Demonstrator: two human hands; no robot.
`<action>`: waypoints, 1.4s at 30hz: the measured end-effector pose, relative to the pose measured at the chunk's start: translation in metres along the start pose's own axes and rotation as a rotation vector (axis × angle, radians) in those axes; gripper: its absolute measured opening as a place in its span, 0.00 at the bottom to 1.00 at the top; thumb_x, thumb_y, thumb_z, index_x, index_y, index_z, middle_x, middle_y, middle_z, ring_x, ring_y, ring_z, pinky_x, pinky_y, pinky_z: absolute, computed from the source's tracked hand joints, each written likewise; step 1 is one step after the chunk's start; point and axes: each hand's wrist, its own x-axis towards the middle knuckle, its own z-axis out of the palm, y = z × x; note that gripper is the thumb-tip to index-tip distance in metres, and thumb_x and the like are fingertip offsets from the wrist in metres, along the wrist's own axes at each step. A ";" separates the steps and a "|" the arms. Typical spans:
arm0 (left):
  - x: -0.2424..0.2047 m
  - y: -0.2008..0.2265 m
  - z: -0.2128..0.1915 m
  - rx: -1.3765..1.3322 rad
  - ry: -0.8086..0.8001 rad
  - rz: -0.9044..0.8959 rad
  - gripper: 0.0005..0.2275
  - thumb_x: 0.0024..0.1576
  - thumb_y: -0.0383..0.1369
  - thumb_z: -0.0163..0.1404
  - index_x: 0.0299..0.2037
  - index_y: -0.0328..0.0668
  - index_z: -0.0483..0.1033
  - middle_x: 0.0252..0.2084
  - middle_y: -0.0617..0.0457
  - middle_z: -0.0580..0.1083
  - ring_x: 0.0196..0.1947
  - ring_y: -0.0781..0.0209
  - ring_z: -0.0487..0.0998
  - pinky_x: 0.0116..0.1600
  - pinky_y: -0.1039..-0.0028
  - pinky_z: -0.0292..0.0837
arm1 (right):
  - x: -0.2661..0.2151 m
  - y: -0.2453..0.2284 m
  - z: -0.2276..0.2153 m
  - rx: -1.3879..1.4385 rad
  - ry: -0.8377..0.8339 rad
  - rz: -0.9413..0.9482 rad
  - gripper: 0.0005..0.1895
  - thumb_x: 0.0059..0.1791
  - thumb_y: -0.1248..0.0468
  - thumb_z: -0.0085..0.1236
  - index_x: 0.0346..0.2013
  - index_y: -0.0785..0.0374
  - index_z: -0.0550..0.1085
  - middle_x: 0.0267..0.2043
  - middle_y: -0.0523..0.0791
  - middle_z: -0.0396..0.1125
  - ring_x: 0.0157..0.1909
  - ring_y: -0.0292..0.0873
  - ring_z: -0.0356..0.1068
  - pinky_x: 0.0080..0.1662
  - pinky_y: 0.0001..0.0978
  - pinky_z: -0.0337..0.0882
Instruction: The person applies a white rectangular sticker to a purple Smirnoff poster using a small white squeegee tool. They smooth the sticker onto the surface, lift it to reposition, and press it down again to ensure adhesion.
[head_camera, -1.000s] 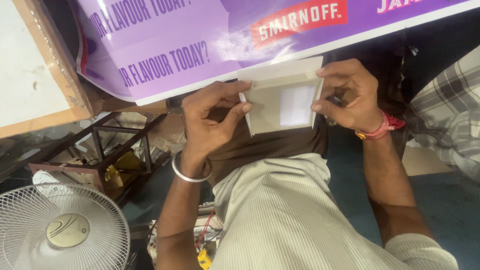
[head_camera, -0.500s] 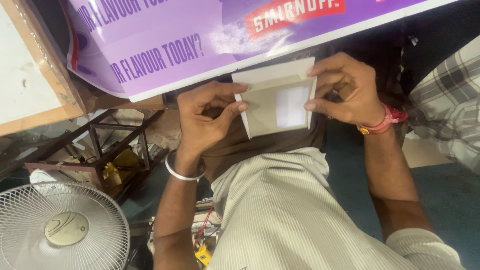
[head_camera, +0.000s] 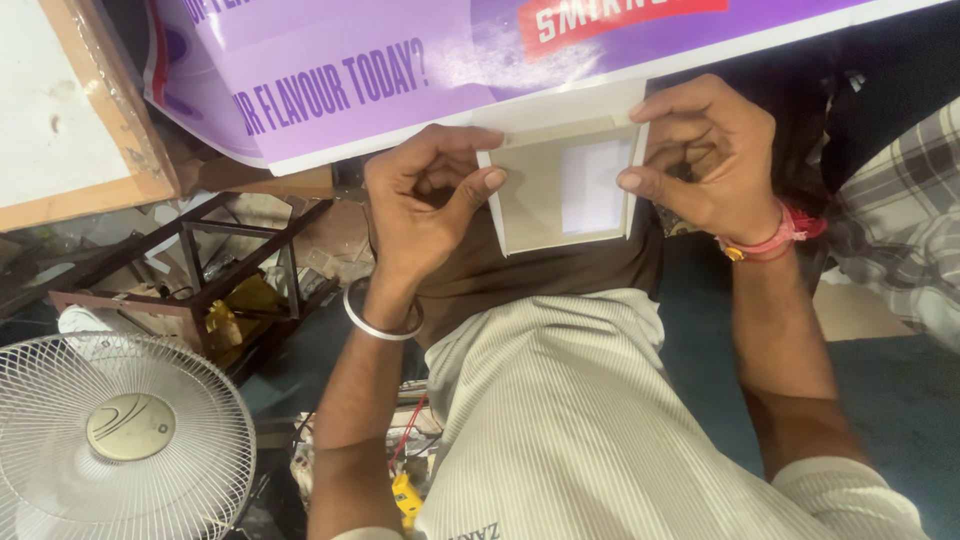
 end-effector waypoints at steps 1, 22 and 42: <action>0.001 0.001 -0.001 0.007 -0.014 0.007 0.10 0.60 0.20 0.60 0.50 0.31 0.78 0.39 0.49 0.81 0.39 0.67 0.84 0.45 0.80 0.83 | 0.001 0.000 0.000 0.009 -0.006 -0.001 0.24 0.52 0.74 0.66 0.59 0.72 0.64 0.46 0.56 0.74 0.48 0.41 0.78 0.47 0.26 0.79; 0.006 0.008 0.008 0.223 0.000 0.017 0.13 0.59 0.23 0.62 0.52 0.35 0.77 0.35 0.51 0.81 0.37 0.67 0.86 0.45 0.81 0.83 | 0.002 -0.002 0.010 -0.059 0.011 0.041 0.19 0.59 0.73 0.58 0.63 0.70 0.64 0.51 0.51 0.72 0.51 0.35 0.73 0.52 0.23 0.74; 0.006 -0.001 0.018 0.378 -0.038 -0.034 0.26 0.53 0.17 0.52 0.64 0.44 0.71 0.37 0.51 0.78 0.36 0.67 0.84 0.46 0.79 0.86 | 0.004 -0.002 0.009 -0.157 0.009 -0.011 0.22 0.59 0.75 0.56 0.65 0.70 0.61 0.52 0.54 0.72 0.54 0.39 0.75 0.49 0.24 0.77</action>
